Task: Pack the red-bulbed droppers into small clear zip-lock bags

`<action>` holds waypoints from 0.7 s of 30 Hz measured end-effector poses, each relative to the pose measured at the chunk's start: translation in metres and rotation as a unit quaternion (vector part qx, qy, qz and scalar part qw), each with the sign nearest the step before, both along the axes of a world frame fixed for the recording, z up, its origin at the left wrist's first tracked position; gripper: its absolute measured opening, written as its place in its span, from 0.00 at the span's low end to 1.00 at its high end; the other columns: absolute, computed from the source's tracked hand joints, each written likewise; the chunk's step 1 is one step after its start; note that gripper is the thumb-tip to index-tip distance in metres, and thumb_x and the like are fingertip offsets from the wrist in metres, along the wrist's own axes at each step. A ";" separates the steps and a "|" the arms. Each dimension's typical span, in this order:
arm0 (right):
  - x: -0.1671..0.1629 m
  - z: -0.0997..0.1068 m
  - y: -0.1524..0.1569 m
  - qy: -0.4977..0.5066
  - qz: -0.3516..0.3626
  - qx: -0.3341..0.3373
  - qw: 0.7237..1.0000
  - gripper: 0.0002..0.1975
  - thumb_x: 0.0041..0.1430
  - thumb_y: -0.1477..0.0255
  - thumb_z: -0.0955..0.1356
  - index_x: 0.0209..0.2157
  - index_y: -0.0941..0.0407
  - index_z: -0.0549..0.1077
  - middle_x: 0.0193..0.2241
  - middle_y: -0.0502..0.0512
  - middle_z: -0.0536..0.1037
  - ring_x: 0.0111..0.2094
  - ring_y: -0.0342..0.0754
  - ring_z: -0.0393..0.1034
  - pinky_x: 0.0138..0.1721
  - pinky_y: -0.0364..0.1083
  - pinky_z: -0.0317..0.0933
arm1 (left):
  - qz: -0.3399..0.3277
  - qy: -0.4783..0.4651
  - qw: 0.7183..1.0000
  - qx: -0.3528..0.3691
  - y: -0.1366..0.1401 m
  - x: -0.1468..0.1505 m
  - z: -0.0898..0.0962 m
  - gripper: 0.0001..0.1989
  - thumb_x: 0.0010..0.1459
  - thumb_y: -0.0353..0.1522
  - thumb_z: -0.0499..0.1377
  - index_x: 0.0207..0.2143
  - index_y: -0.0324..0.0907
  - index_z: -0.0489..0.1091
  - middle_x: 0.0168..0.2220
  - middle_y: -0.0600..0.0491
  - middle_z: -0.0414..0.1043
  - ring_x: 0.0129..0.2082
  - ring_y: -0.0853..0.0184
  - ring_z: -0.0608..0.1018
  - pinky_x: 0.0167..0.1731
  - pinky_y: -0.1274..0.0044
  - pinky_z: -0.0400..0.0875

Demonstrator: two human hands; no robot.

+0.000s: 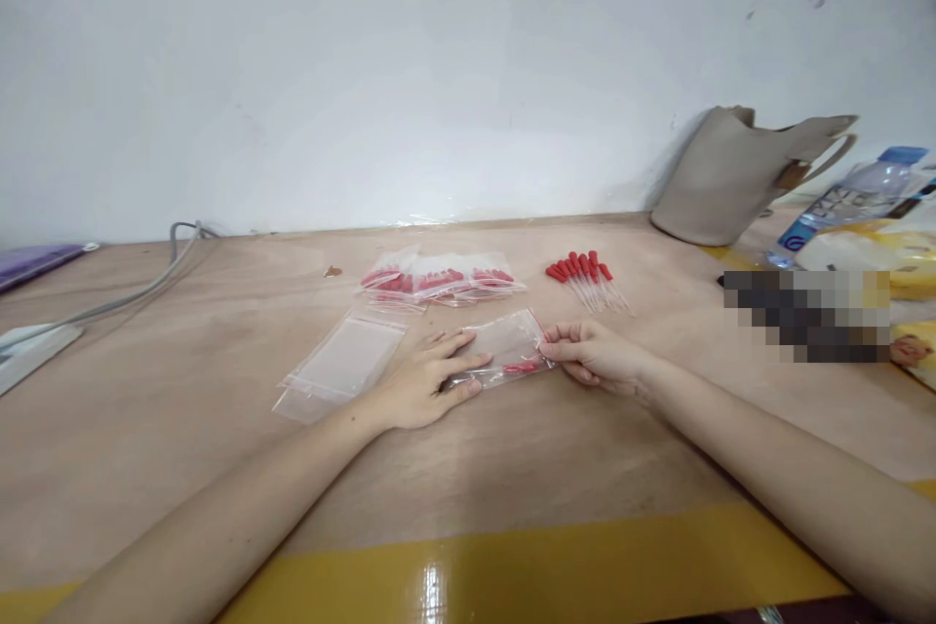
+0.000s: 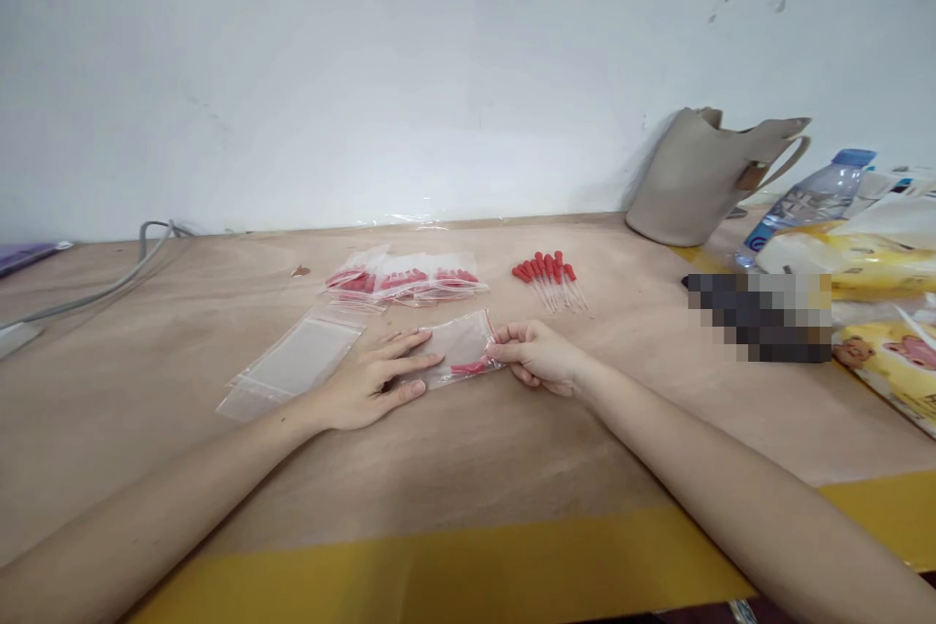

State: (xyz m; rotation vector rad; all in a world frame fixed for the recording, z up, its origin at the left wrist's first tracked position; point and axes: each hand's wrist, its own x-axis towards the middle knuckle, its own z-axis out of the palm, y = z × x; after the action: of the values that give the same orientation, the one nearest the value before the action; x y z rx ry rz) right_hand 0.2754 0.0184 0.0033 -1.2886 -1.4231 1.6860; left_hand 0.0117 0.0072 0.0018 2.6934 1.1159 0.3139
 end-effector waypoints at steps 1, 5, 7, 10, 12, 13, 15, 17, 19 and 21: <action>0.000 0.000 0.000 0.010 0.004 -0.010 1.000 0.12 0.44 0.65 0.71 0.28 0.58 0.68 0.20 0.48 0.73 0.10 0.32 0.45 0.11 0.39 0.35 | 0.000 0.001 1.000 -0.001 0.000 0.000 0.000 0.21 0.63 0.45 0.47 0.56 0.53 0.61 0.63 0.50 0.50 0.62 0.57 0.55 0.59 0.58 0.45; 0.007 0.002 0.011 -0.109 -0.044 0.062 0.991 0.11 0.48 0.67 0.68 0.34 0.56 0.70 0.25 0.51 0.75 0.11 0.35 0.51 0.13 0.40 0.43 | 0.004 0.004 1.000 -0.005 -0.001 0.001 0.001 0.21 0.63 0.46 0.48 0.56 0.53 0.61 0.63 0.49 0.49 0.62 0.57 0.56 0.59 0.58 0.46; 0.015 0.002 0.024 -0.262 -0.114 0.195 0.938 0.07 0.49 0.68 0.67 0.31 0.57 0.70 0.25 0.52 0.74 0.17 0.39 0.60 0.18 0.41 0.51 | 0.002 0.007 1.000 -0.002 0.000 0.001 0.001 0.21 0.63 0.46 0.47 0.56 0.53 0.61 0.63 0.49 0.50 0.62 0.58 0.56 0.59 0.58 0.45; 0.027 0.003 0.045 -0.456 -0.197 0.326 0.805 0.07 0.51 0.68 0.65 0.30 0.57 0.71 0.30 0.58 0.74 0.32 0.49 0.68 0.31 0.45 0.58 | -0.001 0.009 1.000 0.010 0.000 0.001 0.000 0.21 0.63 0.46 0.47 0.56 0.53 0.61 0.62 0.48 0.51 0.62 0.58 0.56 0.59 0.58 0.45; 0.033 0.003 0.056 -0.521 -0.225 0.331 0.754 0.13 0.52 0.65 0.65 0.36 0.59 0.71 0.37 0.62 0.73 0.37 0.54 0.68 0.36 0.49 0.59 | -0.002 0.008 1.000 0.015 0.001 0.001 -0.001 0.21 0.63 0.46 0.47 0.56 0.53 0.61 0.62 0.48 0.51 0.61 0.59 0.57 0.59 0.58 0.45; 0.035 0.003 0.061 -0.536 -0.242 0.330 0.738 0.18 0.51 0.62 0.65 0.39 0.60 0.70 0.40 0.65 0.71 0.39 0.56 0.67 0.38 0.50 0.59 | -0.002 0.008 1.000 0.017 0.001 0.000 -0.001 0.21 0.63 0.46 0.47 0.56 0.53 0.61 0.62 0.49 0.51 0.61 0.59 0.57 0.59 0.58 0.45; 0.039 0.001 0.070 -0.543 -0.288 0.333 0.715 0.26 0.50 0.56 0.66 0.44 0.62 0.68 0.45 0.68 0.68 0.44 0.59 0.64 0.42 0.52 0.58 | -0.002 0.007 1.000 0.019 0.001 0.000 -0.002 0.21 0.63 0.46 0.47 0.56 0.54 0.61 0.62 0.49 0.51 0.62 0.59 0.57 0.59 0.58 0.44; 0.045 -0.002 0.079 -0.532 -0.333 0.314 0.712 0.30 0.51 0.53 0.64 0.47 0.64 0.67 0.47 0.71 0.67 0.49 0.62 0.61 0.46 0.54 0.56 | -0.001 0.007 1.000 0.022 0.000 0.001 -0.002 0.21 0.63 0.46 0.47 0.56 0.54 0.61 0.62 0.49 0.52 0.61 0.59 0.57 0.59 0.58 0.44; 0.053 -0.005 0.090 -0.512 -0.352 0.251 0.743 0.28 0.56 0.57 0.60 0.49 0.65 0.66 0.48 0.73 0.68 0.51 0.61 0.61 0.48 0.55 0.56 | 0.000 0.008 1.000 0.025 0.000 0.001 -0.002 0.21 0.63 0.46 0.48 0.56 0.54 0.62 0.62 0.49 0.52 0.61 0.58 0.58 0.59 0.58 0.45; 0.062 -0.009 0.101 -0.491 -0.345 0.191 0.777 0.23 0.59 0.63 0.58 0.48 0.64 0.68 0.47 0.72 0.70 0.49 0.59 0.64 0.47 0.53 0.57 | 0.000 0.008 1.000 0.028 0.000 0.001 -0.001 0.21 0.63 0.46 0.48 0.56 0.54 0.62 0.62 0.48 0.52 0.61 0.58 0.58 0.58 0.58 0.46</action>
State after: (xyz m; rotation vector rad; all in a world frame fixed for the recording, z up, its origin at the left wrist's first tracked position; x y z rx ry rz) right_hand 0.3373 0.1189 -0.0059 -2.1907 -1.3730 0.1396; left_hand 0.0130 0.0069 0.0008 2.7486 1.1273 0.3290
